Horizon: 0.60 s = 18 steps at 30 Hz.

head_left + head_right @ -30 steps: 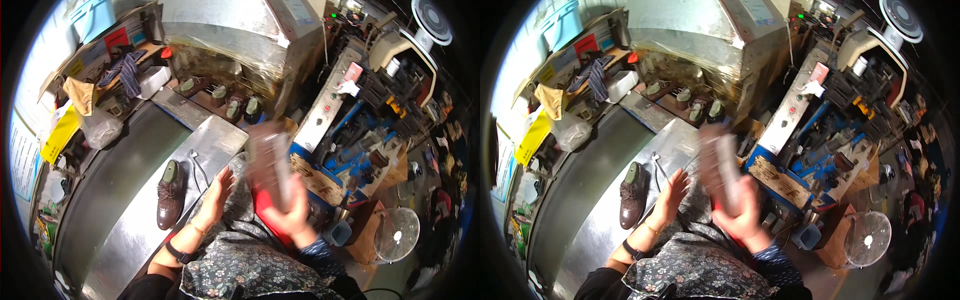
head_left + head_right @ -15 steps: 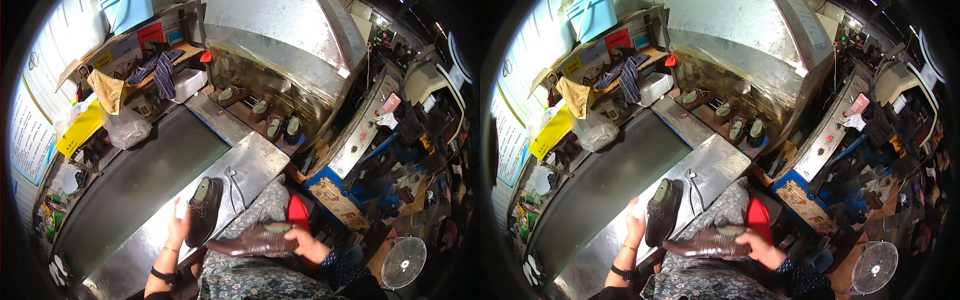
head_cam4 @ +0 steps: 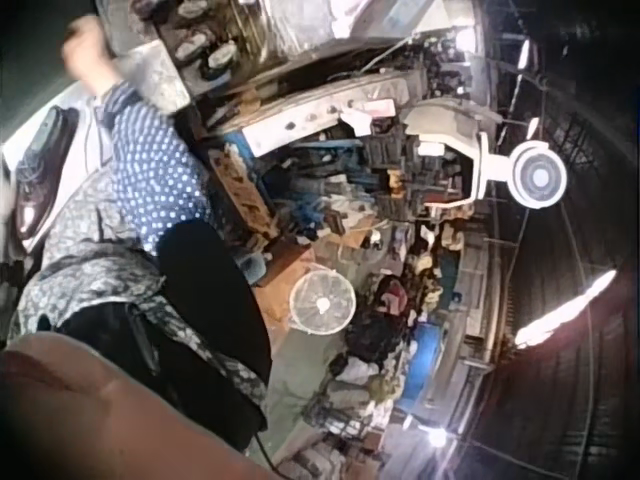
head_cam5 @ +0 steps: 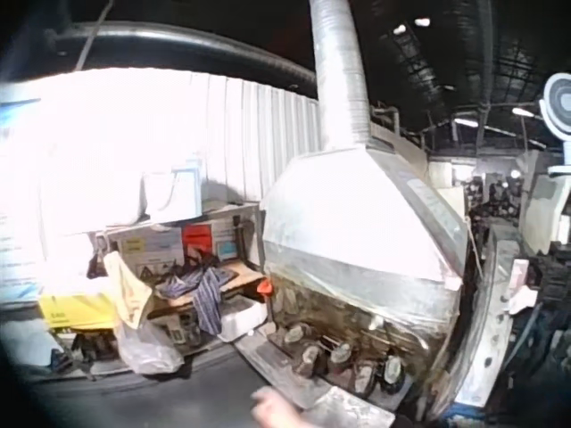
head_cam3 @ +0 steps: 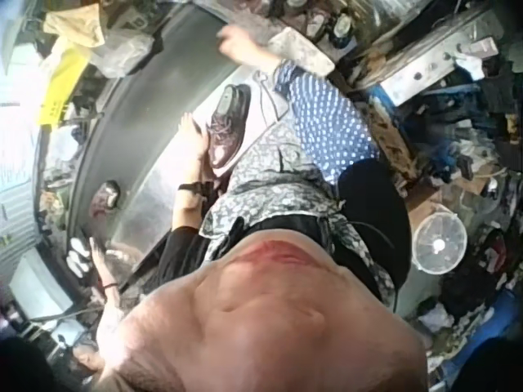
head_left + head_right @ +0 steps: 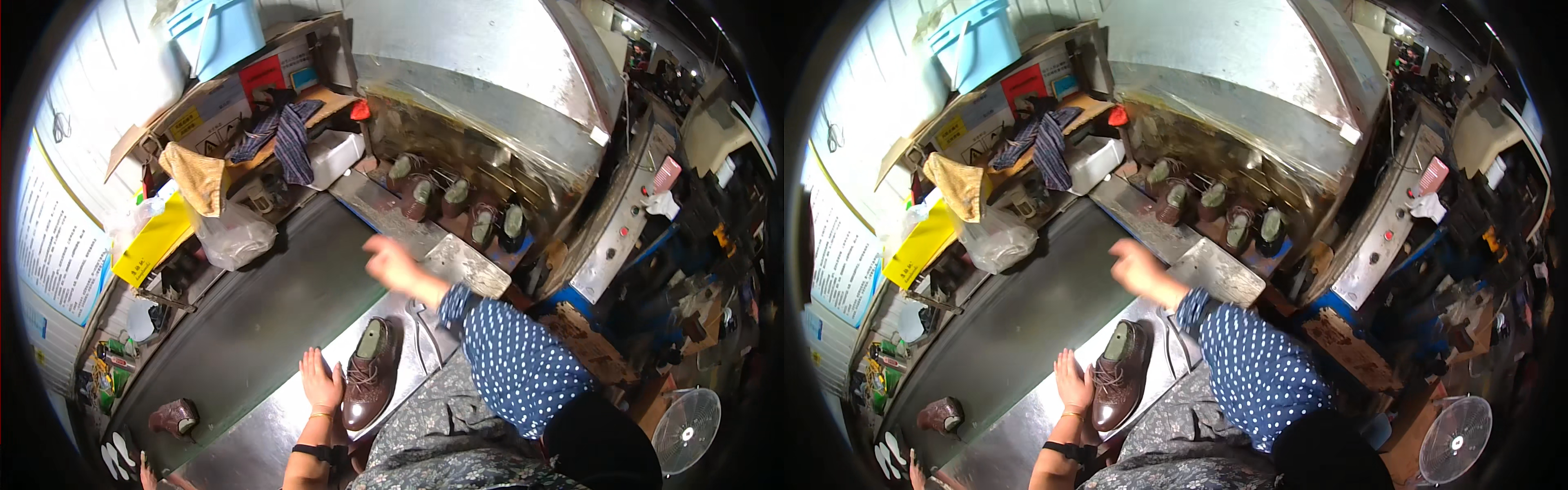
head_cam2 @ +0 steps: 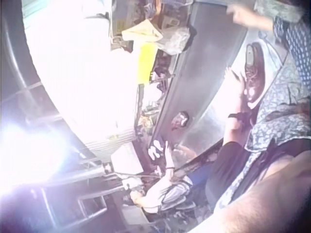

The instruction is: Operating a toe-lasting machine to shape shoes and placing them on a conveyor belt.

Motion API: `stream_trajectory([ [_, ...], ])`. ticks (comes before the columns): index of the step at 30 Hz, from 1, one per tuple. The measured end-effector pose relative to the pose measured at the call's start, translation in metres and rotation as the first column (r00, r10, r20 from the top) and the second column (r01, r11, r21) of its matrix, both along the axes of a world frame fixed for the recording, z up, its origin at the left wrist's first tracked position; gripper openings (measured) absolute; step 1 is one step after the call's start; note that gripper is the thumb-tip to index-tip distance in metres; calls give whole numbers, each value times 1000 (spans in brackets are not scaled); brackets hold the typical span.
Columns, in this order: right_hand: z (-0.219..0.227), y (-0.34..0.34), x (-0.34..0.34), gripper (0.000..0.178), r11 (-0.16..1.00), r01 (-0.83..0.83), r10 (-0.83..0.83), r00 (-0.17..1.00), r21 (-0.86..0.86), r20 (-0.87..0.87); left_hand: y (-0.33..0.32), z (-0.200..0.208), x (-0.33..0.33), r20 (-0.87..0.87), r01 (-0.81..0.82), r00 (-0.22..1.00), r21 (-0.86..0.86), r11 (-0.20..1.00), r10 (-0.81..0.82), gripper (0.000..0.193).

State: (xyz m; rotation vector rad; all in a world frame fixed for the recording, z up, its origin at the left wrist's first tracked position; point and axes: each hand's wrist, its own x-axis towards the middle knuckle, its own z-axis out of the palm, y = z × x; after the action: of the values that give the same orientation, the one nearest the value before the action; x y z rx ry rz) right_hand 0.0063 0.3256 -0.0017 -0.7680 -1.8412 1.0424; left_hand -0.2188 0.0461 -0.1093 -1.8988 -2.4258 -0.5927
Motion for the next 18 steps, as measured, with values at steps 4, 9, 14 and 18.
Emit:
stream_trajectory([
  [4,-17,-164,31,24,897,-420,411,907,-140,-89,-4,12,9,504,-152,860,119,981,72,42],
  [9,-22,-279,163,27,750,-70,232,959,-657,162,-9,58,76,637,136,760,32,990,-125,80],
  [14,-21,-304,184,40,824,-130,172,985,-552,26,29,92,111,691,-60,722,102,993,-28,63],
  [18,18,-299,157,84,815,-152,4,966,-559,-257,31,118,151,988,24,-157,15,1000,-11,61],
])
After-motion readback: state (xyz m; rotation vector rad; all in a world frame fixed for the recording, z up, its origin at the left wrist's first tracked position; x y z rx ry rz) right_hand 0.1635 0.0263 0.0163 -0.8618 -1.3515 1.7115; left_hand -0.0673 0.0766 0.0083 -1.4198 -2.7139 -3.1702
